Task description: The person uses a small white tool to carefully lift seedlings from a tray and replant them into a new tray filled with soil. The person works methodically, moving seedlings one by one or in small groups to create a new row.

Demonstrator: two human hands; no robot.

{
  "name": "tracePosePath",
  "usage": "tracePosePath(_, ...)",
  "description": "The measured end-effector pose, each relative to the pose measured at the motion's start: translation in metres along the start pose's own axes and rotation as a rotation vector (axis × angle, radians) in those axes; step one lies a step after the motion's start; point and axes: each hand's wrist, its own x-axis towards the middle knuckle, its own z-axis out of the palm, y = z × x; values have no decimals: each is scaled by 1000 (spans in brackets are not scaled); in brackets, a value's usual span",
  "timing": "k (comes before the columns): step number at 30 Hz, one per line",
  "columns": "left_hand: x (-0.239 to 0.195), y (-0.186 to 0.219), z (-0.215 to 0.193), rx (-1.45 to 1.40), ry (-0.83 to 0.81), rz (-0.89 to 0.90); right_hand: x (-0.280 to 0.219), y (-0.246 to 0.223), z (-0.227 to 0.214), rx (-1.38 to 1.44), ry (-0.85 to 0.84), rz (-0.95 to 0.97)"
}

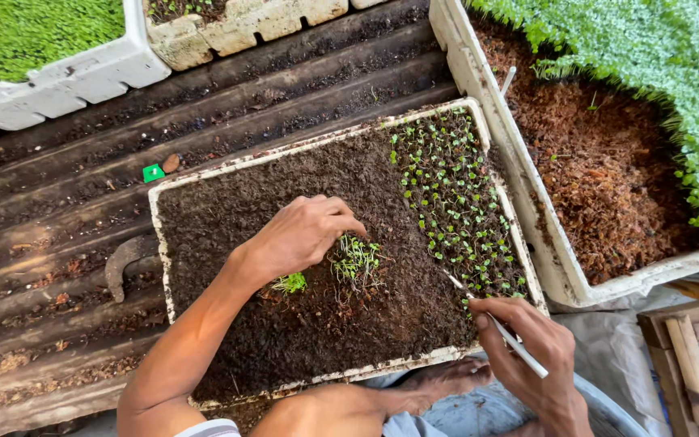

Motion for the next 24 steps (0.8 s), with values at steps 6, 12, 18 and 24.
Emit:
tracePosePath(6, 4, 20, 15, 28, -93, 135, -3, -2, -5, -24, -44, -30)
tracePosePath(12, 13, 26, 30, 24, -186, -24, -7, -3, -2, -17, -32, -47)
tracePosePath(18, 20, -9, 20, -58, 141, -245, -9, -4, -6, -21, -18, -43)
tracePosePath(24, 9, -9, 6, -48, 185, -359, -5, -9, -11, -1, -4, -38)
